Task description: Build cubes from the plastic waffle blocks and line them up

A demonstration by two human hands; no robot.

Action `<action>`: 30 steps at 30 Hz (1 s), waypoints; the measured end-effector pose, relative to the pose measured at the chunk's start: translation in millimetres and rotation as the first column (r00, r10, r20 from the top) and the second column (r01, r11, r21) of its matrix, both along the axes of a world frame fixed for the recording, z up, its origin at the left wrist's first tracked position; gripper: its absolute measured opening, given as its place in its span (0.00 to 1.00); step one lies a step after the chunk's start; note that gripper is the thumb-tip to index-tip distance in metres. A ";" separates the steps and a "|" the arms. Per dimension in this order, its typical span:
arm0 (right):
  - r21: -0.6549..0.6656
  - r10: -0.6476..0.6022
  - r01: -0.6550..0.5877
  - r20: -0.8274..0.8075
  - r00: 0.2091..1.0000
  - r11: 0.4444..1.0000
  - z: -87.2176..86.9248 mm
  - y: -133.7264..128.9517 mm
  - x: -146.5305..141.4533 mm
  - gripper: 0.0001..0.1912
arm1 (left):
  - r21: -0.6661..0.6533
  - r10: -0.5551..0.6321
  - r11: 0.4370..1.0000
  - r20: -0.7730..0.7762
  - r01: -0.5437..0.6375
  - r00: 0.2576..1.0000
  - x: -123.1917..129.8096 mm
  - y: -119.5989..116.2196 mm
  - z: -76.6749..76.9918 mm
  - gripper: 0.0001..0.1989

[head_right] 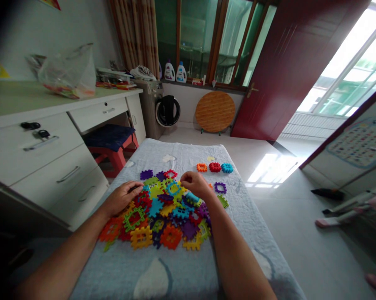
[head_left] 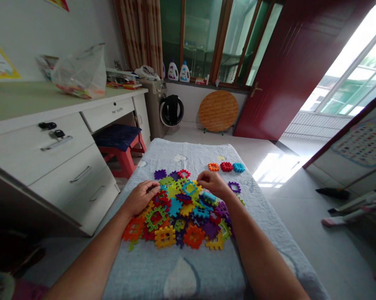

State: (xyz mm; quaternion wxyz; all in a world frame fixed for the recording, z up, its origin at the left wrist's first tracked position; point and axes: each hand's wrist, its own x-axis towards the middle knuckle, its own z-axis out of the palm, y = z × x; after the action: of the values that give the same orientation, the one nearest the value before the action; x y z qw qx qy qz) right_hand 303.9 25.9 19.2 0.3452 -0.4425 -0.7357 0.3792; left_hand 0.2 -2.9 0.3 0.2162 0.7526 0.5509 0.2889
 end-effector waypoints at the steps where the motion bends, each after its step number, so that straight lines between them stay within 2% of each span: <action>1: -0.035 0.016 -0.018 -0.068 0.998 0.999 -0.6 0.8 0.3 0.06 | 0.000 0.001 1.000 -0.001 -0.001 1.000 0.0 0.0 0.0 0.21; 3: -0.030 -0.004 0.002 -0.074 0.997 1.000 -0.9 2.0 1.5 0.07 | 0.008 0.000 1.000 0.002 0.000 1.000 0.0 -0.2 0.1 0.20; 6: 0.155 -0.127 0.093 0.224 0.966 0.984 -1.8 2.4 2.6 0.09 | 0.026 -0.008 1.000 0.014 0.008 1.000 0.2 -0.6 0.8 0.20; 8: 0.252 -0.151 0.040 0.439 0.886 0.967 -3.7 1.9 1.4 0.10 | 0.036 -0.012 0.999 0.017 0.011 1.000 0.4 -0.5 1.1 0.19; 10: 0.261 -0.122 -0.031 0.548 0.828 0.965 -5.8 1.2 -0.8 0.09 | 0.039 -0.013 0.999 0.014 0.012 1.000 0.6 -0.1 1.2 0.19; 13: 0.247 -0.111 -0.022 0.512 0.852 0.969 -5.9 0.7 -1.6 0.09 | 0.033 -0.011 0.999 0.006 0.010 1.000 0.6 0.2 1.0 0.19; 17: 0.118 -0.059 0.025 0.292 0.955 0.993 0.6 0.8 2.9 0.04 | 0.021 -0.017 1.000 0.007 0.016 1.000 0.8 -0.3 1.5 0.19; 19: 0.163 -0.134 0.099 0.223 0.966 0.982 3.8 0.6 4.0 0.02 | 0.015 -0.015 1.000 0.008 0.015 1.000 1.1 -0.8 2.3 0.19; 21: 0.306 -0.266 0.192 0.224 0.937 0.933 5.1 0.0 3.4 0.03 | 0.012 -0.016 1.000 0.009 0.016 1.000 1.4 -1.1 3.1 0.19; 23: 0.398 -0.311 0.180 0.295 0.903 0.900 4.5 -0.7 2.6 0.04 | 0.008 -0.019 1.000 0.011 0.019 1.000 1.6 -1.1 3.7 0.19; 24: 0.389 -0.271 0.124 0.349 0.897 0.913 3.8 -0.8 2.8 0.05 | 0.008 -0.020 1.000 0.012 0.020 1.000 1.6 -1.1 3.8 0.19; 27: 0.251 -0.084 -0.029 0.430 0.899 0.968 3.5 0.6 8.0 0.09 | 0.011 -0.022 1.000 0.016 0.022 1.000 1.2 -0.7 3.4 0.20; 28: 0.233 -0.079 -0.023 0.420 0.904 0.972 4.2 1.6 11.1 0.11 | 0.012 -0.021 1.000 0.016 0.021 1.000 0.9 -0.6 3.1 0.20; 30: 0.273 -0.174 0.066 0.393 0.903 0.960 6.0 3.5 17.6 0.16 | 0.013 -0.019 1.000 0.013 0.018 1.000 0.6 -0.2 2.5 0.20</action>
State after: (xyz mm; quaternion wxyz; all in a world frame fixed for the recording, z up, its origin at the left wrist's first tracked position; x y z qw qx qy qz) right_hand 321.5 29.4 25.2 0.2585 -0.5095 -0.8054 0.1579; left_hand 0.8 -3.1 2.7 0.2176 0.7571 0.5405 0.2954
